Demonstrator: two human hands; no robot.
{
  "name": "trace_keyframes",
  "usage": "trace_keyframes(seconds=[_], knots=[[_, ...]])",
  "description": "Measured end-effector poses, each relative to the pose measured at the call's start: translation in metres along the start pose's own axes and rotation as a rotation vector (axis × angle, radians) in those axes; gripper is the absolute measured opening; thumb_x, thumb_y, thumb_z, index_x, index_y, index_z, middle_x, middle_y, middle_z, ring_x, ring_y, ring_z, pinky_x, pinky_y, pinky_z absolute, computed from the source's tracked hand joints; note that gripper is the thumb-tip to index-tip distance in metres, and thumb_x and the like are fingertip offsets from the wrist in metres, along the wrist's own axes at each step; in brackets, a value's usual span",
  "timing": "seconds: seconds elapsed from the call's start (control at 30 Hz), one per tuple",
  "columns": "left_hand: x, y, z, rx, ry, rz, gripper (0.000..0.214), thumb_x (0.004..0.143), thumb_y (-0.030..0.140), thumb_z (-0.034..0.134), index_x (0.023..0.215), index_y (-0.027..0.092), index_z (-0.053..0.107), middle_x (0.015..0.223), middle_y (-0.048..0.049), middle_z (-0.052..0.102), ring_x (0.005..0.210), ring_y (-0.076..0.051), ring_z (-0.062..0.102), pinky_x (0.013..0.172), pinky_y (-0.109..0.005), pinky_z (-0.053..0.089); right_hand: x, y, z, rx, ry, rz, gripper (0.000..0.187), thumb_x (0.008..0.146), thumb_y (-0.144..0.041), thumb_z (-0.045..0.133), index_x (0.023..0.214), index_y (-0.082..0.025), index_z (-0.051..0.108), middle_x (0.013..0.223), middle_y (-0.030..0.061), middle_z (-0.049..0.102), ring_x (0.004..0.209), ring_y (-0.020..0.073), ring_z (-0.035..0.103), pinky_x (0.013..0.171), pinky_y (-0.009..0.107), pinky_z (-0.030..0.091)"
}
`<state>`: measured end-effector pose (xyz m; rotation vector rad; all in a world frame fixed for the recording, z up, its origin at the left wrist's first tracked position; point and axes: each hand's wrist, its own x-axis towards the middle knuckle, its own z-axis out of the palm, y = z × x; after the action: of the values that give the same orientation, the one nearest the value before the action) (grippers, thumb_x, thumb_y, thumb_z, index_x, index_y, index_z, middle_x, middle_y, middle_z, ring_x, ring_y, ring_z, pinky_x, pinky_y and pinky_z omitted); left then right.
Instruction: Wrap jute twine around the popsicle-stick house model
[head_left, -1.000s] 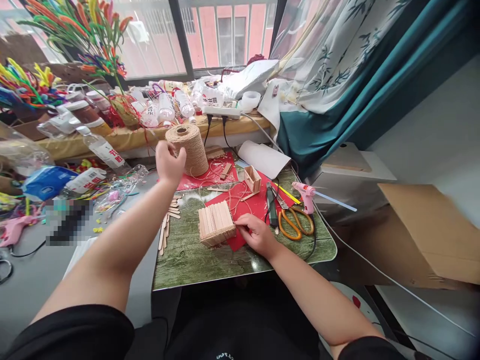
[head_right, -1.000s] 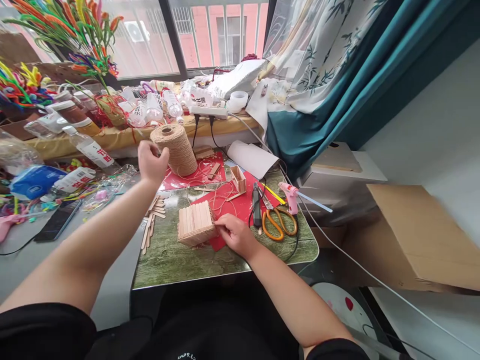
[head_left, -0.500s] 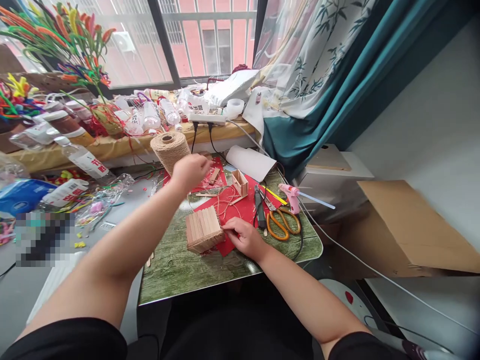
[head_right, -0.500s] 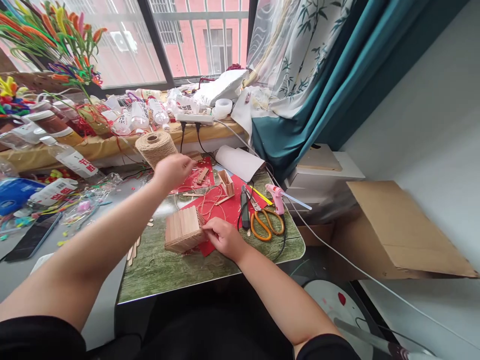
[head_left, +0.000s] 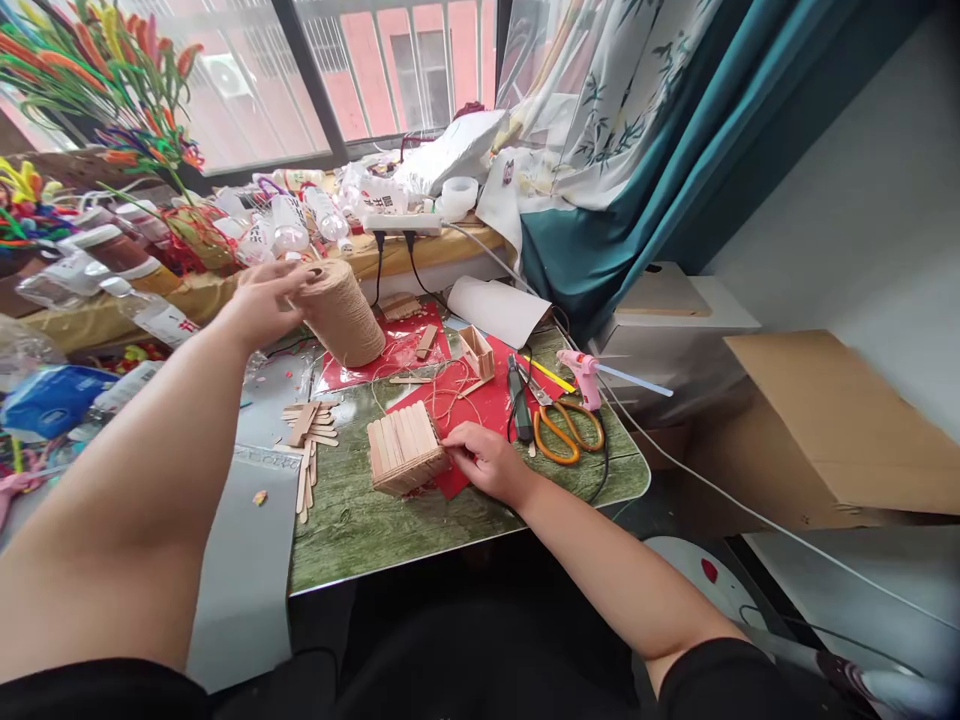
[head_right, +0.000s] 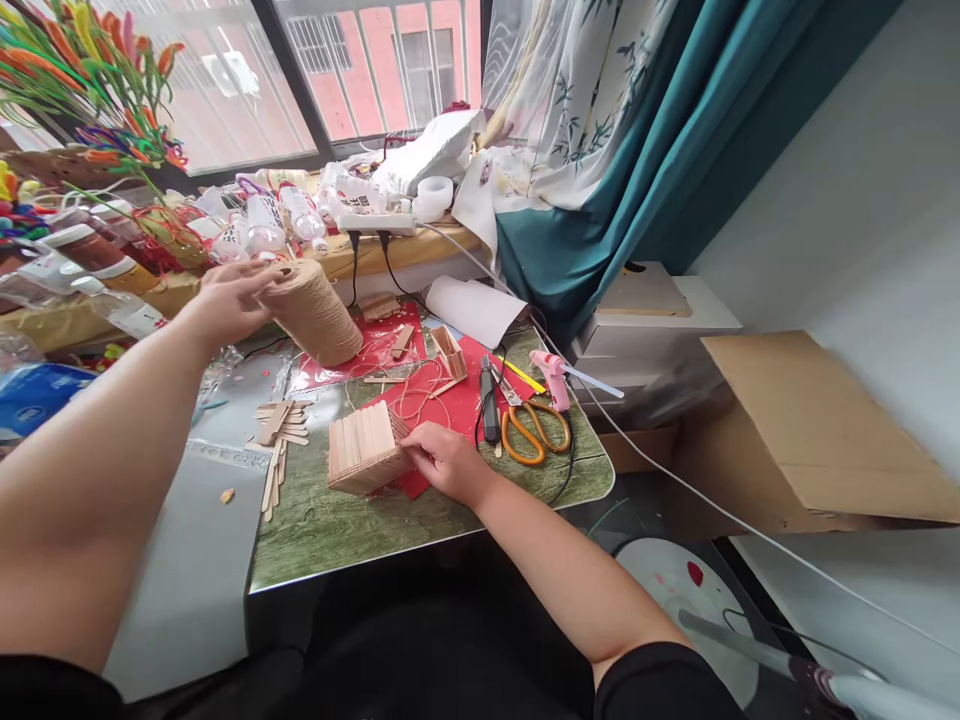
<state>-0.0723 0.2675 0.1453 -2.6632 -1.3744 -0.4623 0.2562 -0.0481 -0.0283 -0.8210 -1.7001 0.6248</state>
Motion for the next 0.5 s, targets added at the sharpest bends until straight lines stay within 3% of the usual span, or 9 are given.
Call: trace_keyframes(seconds=[0.1,0.17,0.33,0.5], knots=[[-0.013,0.000,-0.007,-0.036,0.055,-0.107,0.046,0.098,0.028,0.064,0.143,0.020,0.063,0.159,0.0015,0.047,0.140,-0.018,0.035,0.131,-0.045,0.022,0.000,0.001,0.000,-0.004,0.003,0.000,0.017,0.107,-0.020,0.057,0.117,-0.023,0.070,0.104,0.0094,0.073,0.098,0.0216,0.072,0.091,0.038,0.060],[-0.020,0.011,-0.003,-0.039,0.064,-0.167,0.048,0.099,0.036,0.065,0.143,0.017,0.061,0.149,-0.0022,0.053,0.134,-0.020,0.037,0.129,-0.047,0.026,-0.001,0.001,-0.001,0.001,-0.004,0.007,0.017,0.107,-0.020,0.057,0.118,-0.023,0.070,0.105,0.0093,0.073,0.098,0.0215,0.071,0.091,0.038,0.060],[-0.017,0.052,0.020,-0.043,0.149,-0.285,0.087,0.085,0.077,0.072,0.148,0.018,0.057,0.148,-0.0127,0.043,0.134,-0.031,0.030,0.123,-0.060,0.027,-0.001,0.001,0.000,-0.003,-0.002,-0.005,0.016,0.107,-0.020,0.058,0.117,-0.024,0.070,0.105,0.0091,0.073,0.099,0.0216,0.072,0.090,0.038,0.060],[0.002,0.063,0.032,-0.032,0.167,-0.464,0.100,0.082,0.077,0.076,0.142,0.001,0.053,0.149,-0.0215,0.041,0.134,-0.034,0.027,0.118,-0.064,0.030,0.000,0.001,0.000,-0.013,-0.010,0.008,0.016,0.107,-0.021,0.058,0.118,-0.024,0.070,0.105,0.0094,0.073,0.099,0.0217,0.072,0.091,0.038,0.060]])
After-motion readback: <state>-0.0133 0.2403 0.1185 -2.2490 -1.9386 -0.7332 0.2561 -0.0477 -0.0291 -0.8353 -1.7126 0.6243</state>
